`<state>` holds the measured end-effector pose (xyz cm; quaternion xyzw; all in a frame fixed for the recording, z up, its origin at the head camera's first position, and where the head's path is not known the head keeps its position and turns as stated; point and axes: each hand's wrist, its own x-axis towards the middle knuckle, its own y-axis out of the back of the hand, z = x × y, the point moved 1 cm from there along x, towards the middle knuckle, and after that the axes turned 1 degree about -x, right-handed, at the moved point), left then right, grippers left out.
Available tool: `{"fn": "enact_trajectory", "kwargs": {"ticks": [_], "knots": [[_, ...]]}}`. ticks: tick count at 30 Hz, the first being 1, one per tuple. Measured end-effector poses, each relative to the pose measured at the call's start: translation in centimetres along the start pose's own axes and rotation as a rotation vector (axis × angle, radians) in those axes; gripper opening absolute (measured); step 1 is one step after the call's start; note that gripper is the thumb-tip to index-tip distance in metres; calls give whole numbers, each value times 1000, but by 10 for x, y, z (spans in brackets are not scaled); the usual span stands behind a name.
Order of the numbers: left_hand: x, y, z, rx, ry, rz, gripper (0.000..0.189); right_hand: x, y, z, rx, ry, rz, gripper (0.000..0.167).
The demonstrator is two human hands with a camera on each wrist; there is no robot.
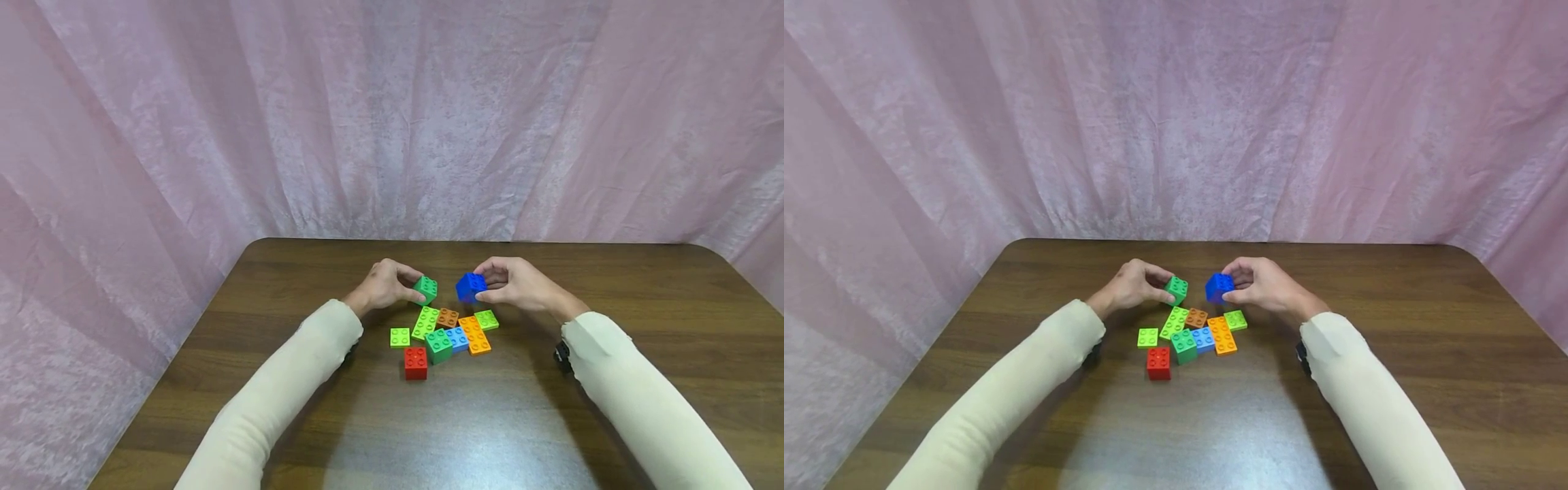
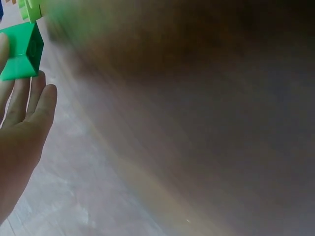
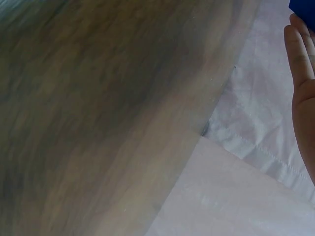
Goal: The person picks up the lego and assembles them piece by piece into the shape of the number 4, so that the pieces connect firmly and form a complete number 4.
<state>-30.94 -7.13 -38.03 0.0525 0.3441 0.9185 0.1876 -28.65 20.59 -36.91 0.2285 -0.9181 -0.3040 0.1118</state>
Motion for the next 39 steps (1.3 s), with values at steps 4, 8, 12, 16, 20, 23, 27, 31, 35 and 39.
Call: {"fn": "enact_trajectory", "kwargs": {"ticks": [4,8,12,16,20,23,27,31,35,39], "knots": [[3,-3,2,-3,-1,-11,43,5,-2,0,7,-15,7,38],[4,-5,3,-12,8,-19,42,10,-5,-2,24,-19,10,37],[4,-6,5,-5,19,-18,41,15,-9,-5,49,-5,12,36],[5,-8,6,-4,43,-16,39,20,-11,-5,67,-2,15,36],[6,-8,5,-20,51,-7,37,24,-14,-4,80,-4,16,35],[7,-9,5,-30,35,1,35,26,-16,-4,95,-4,21,35],[8,-9,6,-27,32,5,34,29,-18,-5,110,9,23,36],[8,-11,8,-11,48,4,36,31,-20,-6,99,15,22,36],[8,-12,10,-9,64,6,38,32,-21,-6,69,8,27,36],[7,-12,10,-14,80,15,37,31,-22,-6,29,-9,31,36]]}}
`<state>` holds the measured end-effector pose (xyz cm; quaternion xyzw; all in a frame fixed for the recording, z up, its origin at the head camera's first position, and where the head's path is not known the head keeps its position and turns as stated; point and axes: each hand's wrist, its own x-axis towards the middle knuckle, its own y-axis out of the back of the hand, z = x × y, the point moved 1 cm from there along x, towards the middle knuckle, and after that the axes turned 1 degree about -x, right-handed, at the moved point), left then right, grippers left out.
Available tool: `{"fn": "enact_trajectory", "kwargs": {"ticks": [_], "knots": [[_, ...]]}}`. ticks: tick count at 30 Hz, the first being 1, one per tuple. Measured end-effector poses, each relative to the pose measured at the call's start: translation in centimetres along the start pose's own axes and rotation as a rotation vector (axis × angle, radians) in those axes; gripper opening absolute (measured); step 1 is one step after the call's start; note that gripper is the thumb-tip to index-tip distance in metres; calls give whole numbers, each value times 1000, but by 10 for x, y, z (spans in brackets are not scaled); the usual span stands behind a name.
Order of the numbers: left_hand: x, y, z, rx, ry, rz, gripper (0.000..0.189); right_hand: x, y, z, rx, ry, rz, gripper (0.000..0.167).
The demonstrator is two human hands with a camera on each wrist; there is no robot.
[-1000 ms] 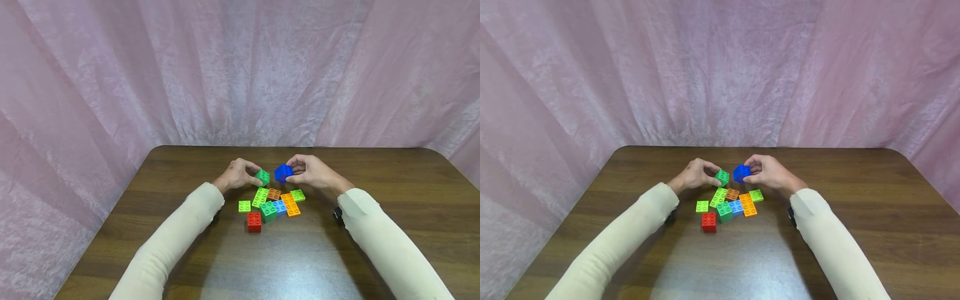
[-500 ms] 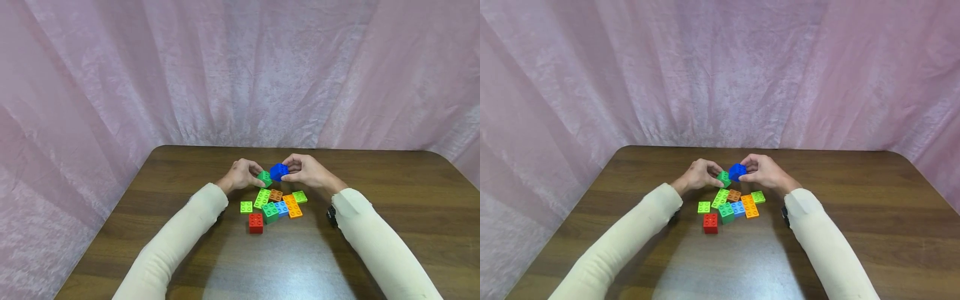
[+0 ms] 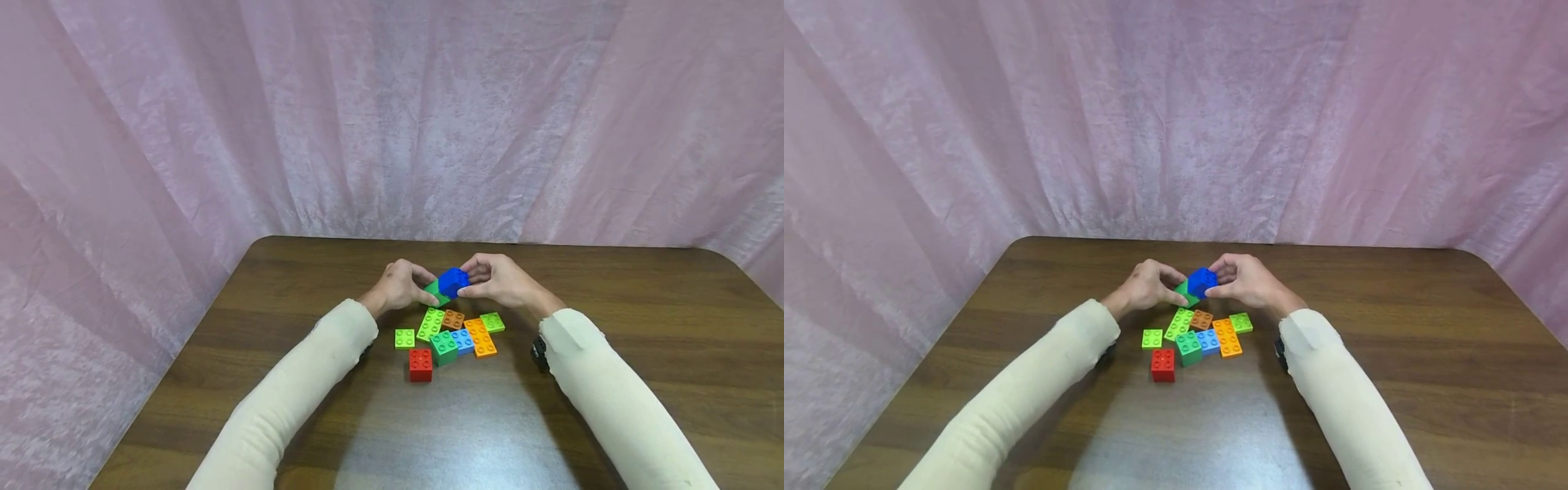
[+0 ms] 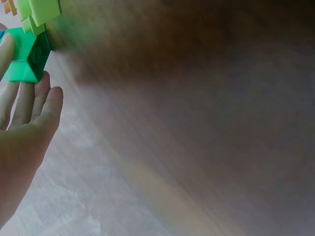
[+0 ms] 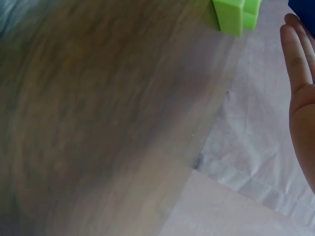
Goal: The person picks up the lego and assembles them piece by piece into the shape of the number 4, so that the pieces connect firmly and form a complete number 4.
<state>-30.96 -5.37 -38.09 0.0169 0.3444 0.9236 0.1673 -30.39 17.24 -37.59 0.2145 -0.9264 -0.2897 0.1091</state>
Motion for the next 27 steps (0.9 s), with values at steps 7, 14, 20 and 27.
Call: {"fn": "enact_trajectory", "kwargs": {"ticks": [7,14,20,27], "knots": [[-2,0,1,1,-7,0,36,-2,0,2,-20,1,-3,35],[-3,0,3,40,-22,-3,38,-1,1,-2,-64,-1,-14,33],[-3,0,6,62,-35,-5,39,0,0,-5,-75,-5,-18,32],[-2,0,7,55,-45,-5,40,0,-2,-3,-73,-6,0,33]]}}
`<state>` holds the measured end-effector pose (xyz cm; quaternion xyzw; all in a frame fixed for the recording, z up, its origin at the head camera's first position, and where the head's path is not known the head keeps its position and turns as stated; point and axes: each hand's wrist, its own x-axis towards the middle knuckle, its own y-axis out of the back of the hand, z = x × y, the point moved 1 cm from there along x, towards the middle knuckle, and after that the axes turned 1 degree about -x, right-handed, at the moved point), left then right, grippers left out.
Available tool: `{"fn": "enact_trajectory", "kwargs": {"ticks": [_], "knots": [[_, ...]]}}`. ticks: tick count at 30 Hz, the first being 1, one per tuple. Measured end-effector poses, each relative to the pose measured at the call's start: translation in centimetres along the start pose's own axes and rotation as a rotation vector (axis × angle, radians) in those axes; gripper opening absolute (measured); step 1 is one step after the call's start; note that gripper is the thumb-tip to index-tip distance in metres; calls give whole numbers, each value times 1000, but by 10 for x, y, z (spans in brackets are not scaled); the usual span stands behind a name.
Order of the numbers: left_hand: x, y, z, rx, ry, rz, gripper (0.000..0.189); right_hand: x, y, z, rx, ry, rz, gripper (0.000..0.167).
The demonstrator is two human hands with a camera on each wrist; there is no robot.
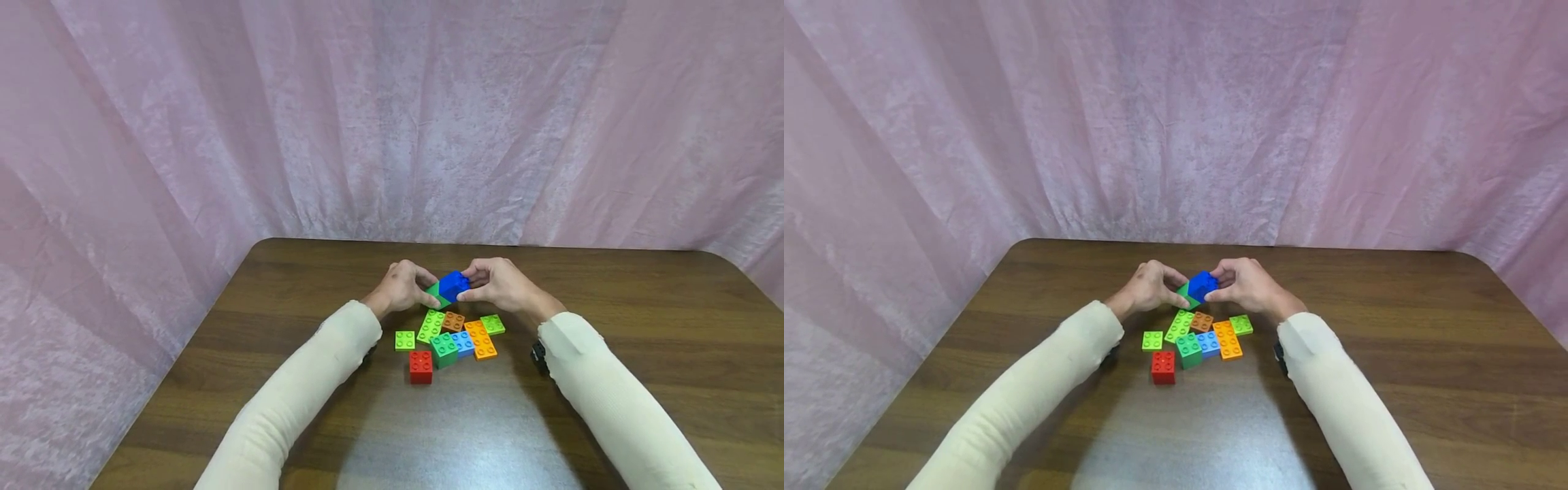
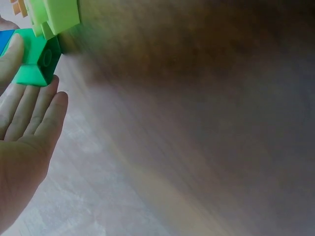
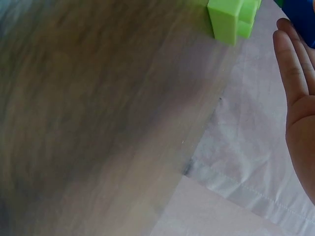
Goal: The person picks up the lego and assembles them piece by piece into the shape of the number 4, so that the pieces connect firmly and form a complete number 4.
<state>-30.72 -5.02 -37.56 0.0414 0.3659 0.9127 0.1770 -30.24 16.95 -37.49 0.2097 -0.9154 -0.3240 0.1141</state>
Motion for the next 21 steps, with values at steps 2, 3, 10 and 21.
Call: {"fn": "enact_trajectory", "kwargs": {"ticks": [2,3,10,21], "knots": [[0,0,0,0,-1,3,41,0,0,0,-3,7,5,33],[1,1,1,1,-1,5,41,1,0,-1,-4,13,6,33],[0,2,2,-16,-1,10,44,1,0,-8,-20,23,4,30],[0,0,-1,-20,1,10,45,0,-2,-10,-72,35,8,32]]}}
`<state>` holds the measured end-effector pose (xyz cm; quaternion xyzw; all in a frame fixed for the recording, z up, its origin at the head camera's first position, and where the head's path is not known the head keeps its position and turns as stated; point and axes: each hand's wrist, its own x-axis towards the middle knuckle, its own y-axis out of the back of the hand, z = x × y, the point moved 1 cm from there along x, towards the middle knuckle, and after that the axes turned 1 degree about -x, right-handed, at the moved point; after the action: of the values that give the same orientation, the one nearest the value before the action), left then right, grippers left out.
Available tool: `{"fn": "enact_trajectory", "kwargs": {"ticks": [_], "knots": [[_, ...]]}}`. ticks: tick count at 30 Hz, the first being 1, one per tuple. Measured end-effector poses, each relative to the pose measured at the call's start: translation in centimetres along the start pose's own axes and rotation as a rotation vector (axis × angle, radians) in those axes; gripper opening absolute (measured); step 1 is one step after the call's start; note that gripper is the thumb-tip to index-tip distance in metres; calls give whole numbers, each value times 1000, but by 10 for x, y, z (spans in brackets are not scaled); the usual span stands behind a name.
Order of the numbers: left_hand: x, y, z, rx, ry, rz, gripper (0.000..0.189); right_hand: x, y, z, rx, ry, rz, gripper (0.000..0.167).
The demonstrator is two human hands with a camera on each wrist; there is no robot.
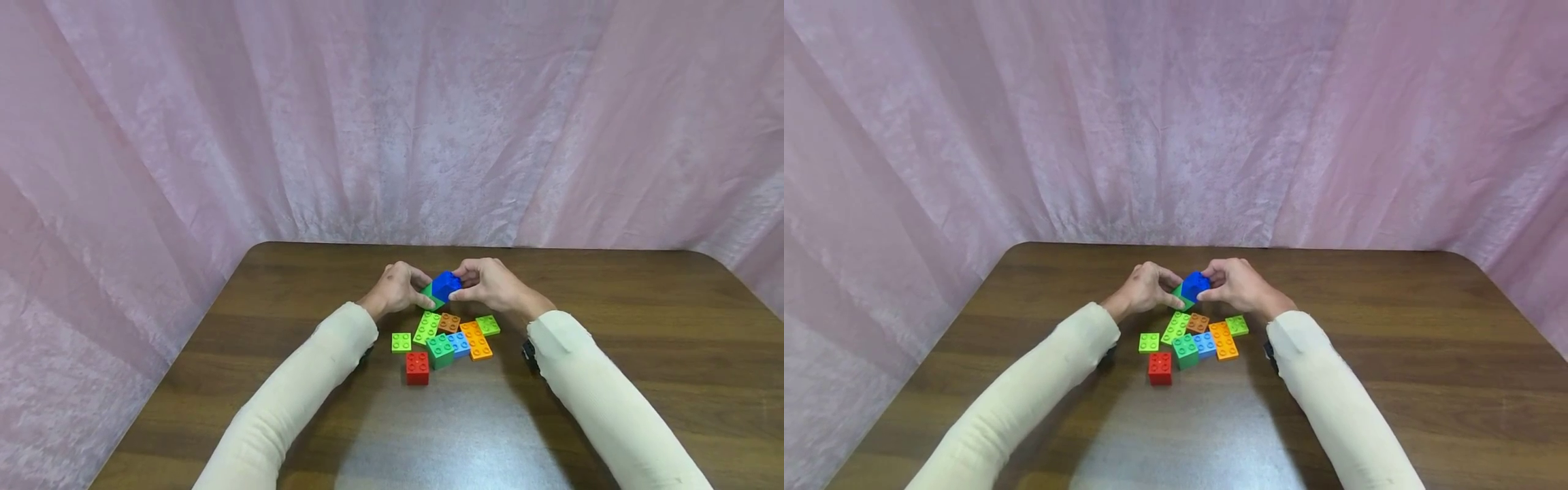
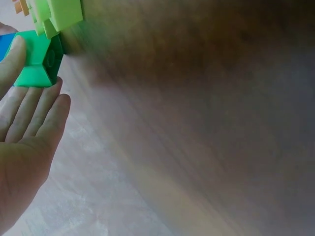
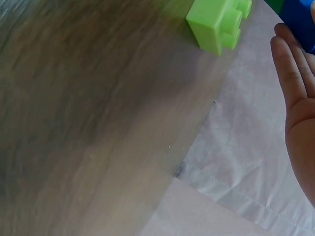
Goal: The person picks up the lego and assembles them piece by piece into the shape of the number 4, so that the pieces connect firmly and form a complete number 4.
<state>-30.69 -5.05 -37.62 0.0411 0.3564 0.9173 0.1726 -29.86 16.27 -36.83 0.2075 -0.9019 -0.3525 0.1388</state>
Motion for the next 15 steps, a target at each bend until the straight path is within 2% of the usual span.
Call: {"fn": "enact_trajectory", "kwargs": {"ticks": [15], "knots": [[-4,3,-5,3,-4,-36,48,2,1,0,14,30,-13,35]]}}
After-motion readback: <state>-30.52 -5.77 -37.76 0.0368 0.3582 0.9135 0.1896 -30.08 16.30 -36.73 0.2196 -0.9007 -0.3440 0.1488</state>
